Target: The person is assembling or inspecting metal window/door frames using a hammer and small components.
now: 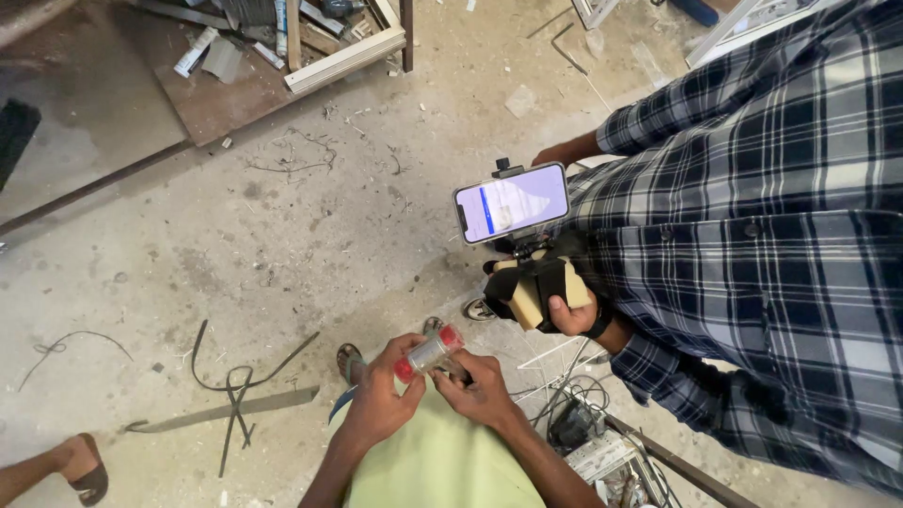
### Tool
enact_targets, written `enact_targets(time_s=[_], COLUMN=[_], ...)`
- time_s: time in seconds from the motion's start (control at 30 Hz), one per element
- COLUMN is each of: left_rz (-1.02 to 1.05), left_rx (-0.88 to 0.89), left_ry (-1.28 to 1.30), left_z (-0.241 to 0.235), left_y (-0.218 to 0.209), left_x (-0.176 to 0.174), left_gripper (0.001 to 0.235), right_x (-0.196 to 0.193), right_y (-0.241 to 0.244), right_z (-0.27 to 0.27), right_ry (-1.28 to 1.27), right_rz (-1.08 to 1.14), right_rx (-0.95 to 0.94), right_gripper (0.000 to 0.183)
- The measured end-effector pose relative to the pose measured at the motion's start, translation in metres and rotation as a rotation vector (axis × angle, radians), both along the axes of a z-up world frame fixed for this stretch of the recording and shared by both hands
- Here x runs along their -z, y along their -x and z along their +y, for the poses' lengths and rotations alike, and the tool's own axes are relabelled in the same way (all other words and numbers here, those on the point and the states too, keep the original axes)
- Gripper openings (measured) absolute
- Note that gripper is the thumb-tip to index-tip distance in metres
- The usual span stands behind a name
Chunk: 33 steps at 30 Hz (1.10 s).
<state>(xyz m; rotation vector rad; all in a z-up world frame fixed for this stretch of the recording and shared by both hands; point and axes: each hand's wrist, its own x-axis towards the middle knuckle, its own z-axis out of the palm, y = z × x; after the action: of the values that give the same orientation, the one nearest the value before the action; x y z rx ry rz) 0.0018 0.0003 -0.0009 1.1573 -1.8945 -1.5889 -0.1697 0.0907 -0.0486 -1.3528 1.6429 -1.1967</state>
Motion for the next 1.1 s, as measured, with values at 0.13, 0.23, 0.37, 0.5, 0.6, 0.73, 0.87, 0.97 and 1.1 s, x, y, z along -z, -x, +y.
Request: enact_targets(time_s=[0.13, 0.23, 0.37, 0.5, 0.6, 0.73, 0.87, 0.97, 1.1], left_rz=[-0.005, 0.035, 0.137, 0.143, 0.152, 0.043, 0.003, 0.108, 0.198], left_rx=[-0.016, -0.051, -0.084, -0.087, -0.045, -0.011, -0.058, -0.087, -0.067], left_ry=[0.048, 0.111, 0.140, 0.178, 0.231, 0.144, 0.013, -0.139, -0.115], left_z=[-0.002, -0.002, -0.005, -0.009, -0.016, -0.014, -0.013, -0.012, -0.009], left_y=[-0.001, -0.004, -0.008, -0.018, -0.028, -0.042, -0.047, -0.048, -0.062], left_x=[0.001, 0.003, 0.010, 0.010, 0.010, 0.031, 0.027, 0.021, 0.037], left_gripper=[0.048, 0.049, 0.048, 0.047, 0.043, 0.033, 0.026, 0.029, 0.036], right_x=[0.010, 0.005, -0.002, 0.009, 0.007, 0.005, -0.002, -0.001, -0.004], right_y=[0.001, 0.001, -0.002, -0.011, -0.021, -0.034, -0.044, -0.048, -0.062], right_z=[0.002, -0.001, -0.012, -0.010, -0.017, -0.023, -0.025, -0.021, -0.022], right_ry=[-0.015, -0.015, 0.073, 0.018, 0.013, 0.019, 0.013, 0.010, 0.018], right_rz=[0.010, 0.005, 0.013, 0.018, 0.008, 0.018, 0.031, 0.017, -0.005], right_rx=[-0.001, -0.031, -0.056, -0.064, -0.053, -0.024, -0.026, -0.051, -0.015], right_gripper=[0.015, 0.011, 0.015, 0.014, 0.016, 0.019, 0.015, 0.020, 0.017])
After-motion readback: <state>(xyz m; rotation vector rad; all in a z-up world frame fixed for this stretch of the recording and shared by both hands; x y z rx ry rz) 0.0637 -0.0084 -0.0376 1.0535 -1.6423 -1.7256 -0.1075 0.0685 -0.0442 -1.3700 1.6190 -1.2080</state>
